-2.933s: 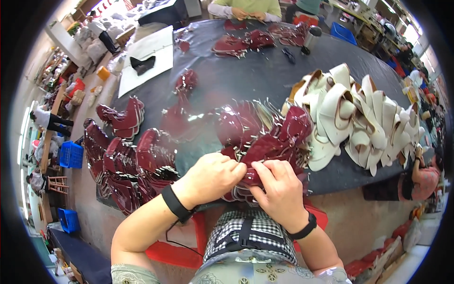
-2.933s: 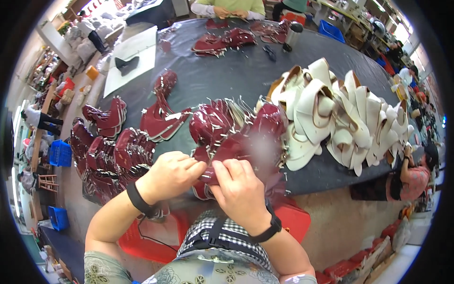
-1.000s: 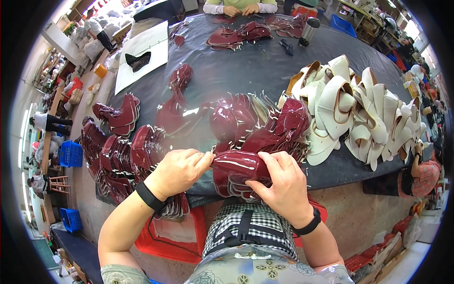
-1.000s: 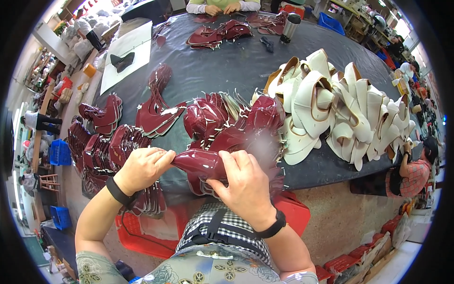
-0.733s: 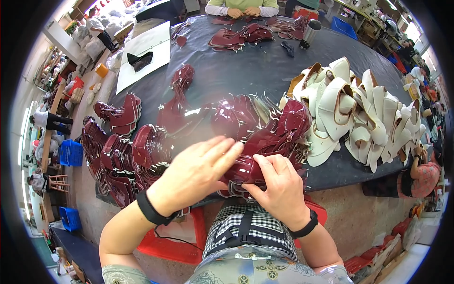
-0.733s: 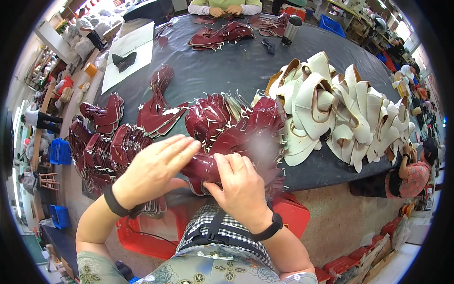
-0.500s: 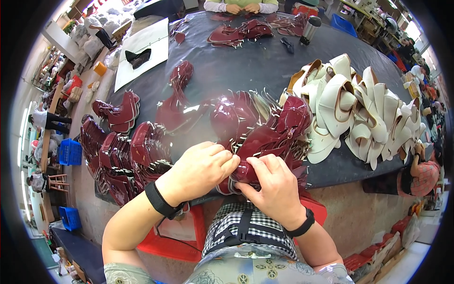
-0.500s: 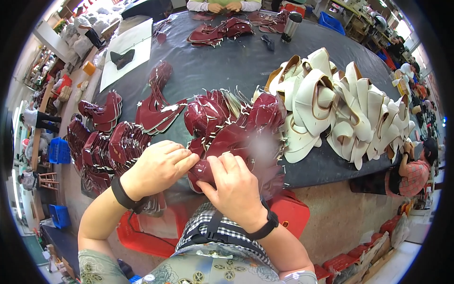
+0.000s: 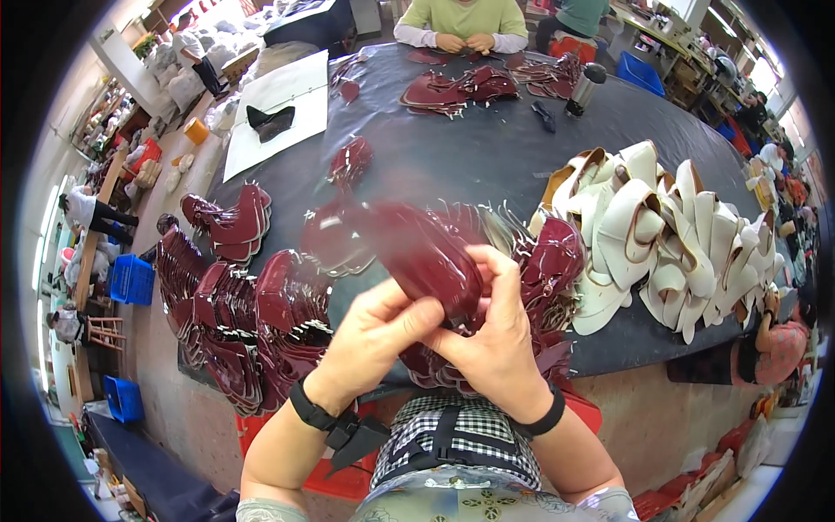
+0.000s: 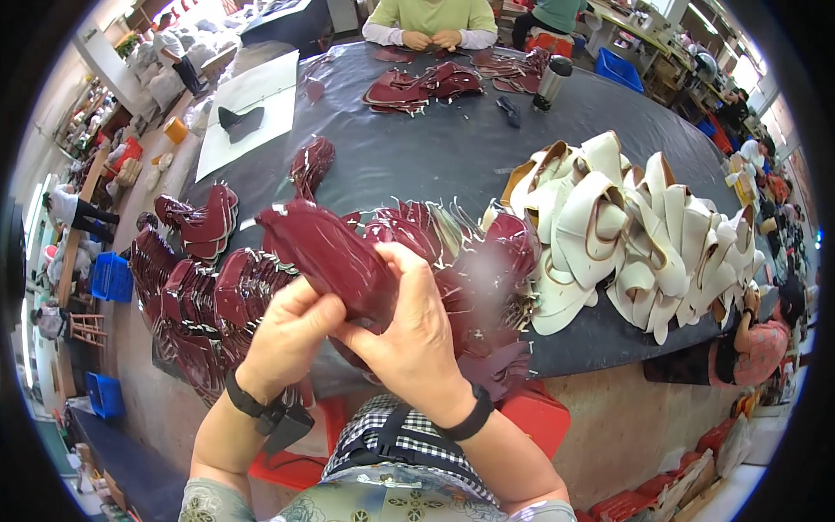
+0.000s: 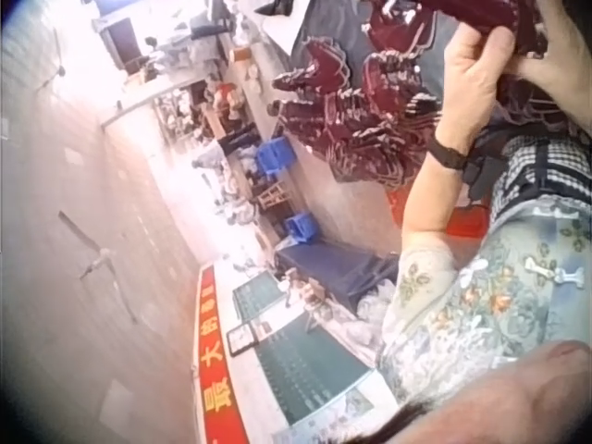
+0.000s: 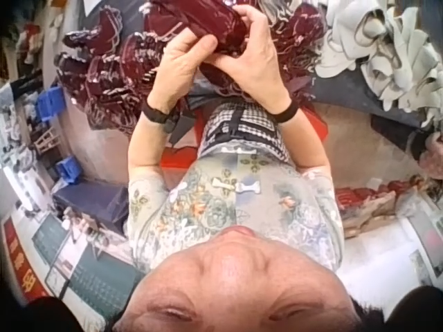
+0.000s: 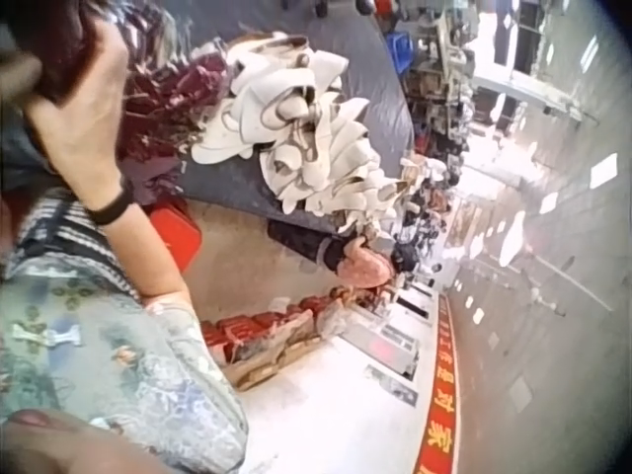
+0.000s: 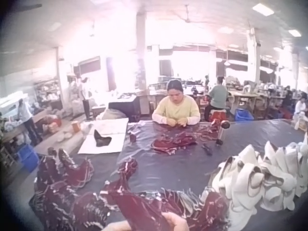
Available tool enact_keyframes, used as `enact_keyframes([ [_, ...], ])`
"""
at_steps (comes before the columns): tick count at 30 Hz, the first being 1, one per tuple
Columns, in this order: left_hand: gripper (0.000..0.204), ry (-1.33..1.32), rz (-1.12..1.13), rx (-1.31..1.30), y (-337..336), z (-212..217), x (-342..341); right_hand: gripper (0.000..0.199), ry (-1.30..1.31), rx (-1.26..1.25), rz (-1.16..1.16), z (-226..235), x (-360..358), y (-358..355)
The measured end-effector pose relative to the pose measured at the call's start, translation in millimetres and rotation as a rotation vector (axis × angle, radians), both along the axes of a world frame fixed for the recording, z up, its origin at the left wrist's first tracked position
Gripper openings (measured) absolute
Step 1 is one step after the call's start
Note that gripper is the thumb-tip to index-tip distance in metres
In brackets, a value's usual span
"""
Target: The recorder is inspecting and stacking burgundy patent leather shoe upper components on a production table.
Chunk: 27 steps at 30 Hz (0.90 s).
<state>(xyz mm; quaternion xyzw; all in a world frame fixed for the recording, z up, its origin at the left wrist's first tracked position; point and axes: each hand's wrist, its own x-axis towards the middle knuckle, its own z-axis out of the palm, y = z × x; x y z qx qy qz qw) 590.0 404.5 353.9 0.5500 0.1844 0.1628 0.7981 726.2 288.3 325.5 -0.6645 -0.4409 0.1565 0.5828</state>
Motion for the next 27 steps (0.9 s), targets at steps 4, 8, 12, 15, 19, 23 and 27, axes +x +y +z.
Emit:
enact_keyframes([
  [4, 0.042, -0.181, 0.187, -0.089, 45, 9, 9, 0.097, -0.014, 0.017, 0.09, 1, 15, 8],
  [8, 0.043, -0.249, 0.237, -0.076, 113, 22, 3, 0.065, 0.152, -0.03, 0.037, -14, 25, 4],
  [12, 0.039, -0.174, 0.339, -0.131, 147, 33, 9, 0.043, 0.186, -0.183, 0.106, -28, 34, -7],
  [15, 0.039, -0.111, 0.368, -0.06, 180, 11, 11, 0.037, 0.194, -0.243, 0.16, -38, 34, -9],
  [19, 0.036, 0.024, 0.391, -0.071, 226, -20, 15, 0.032, 0.202, -0.33, 0.199, -56, 35, -9],
  [23, 0.025, 0.179, 0.283, -0.14, 290, -55, 11, 0.033, 0.259, -0.428, 0.229, -65, 37, -2],
  [27, 0.027, 0.337, 0.251, -0.071, 352, -99, 16, 0.032, 0.306, -0.466, 0.22, -74, 39, 9],
])
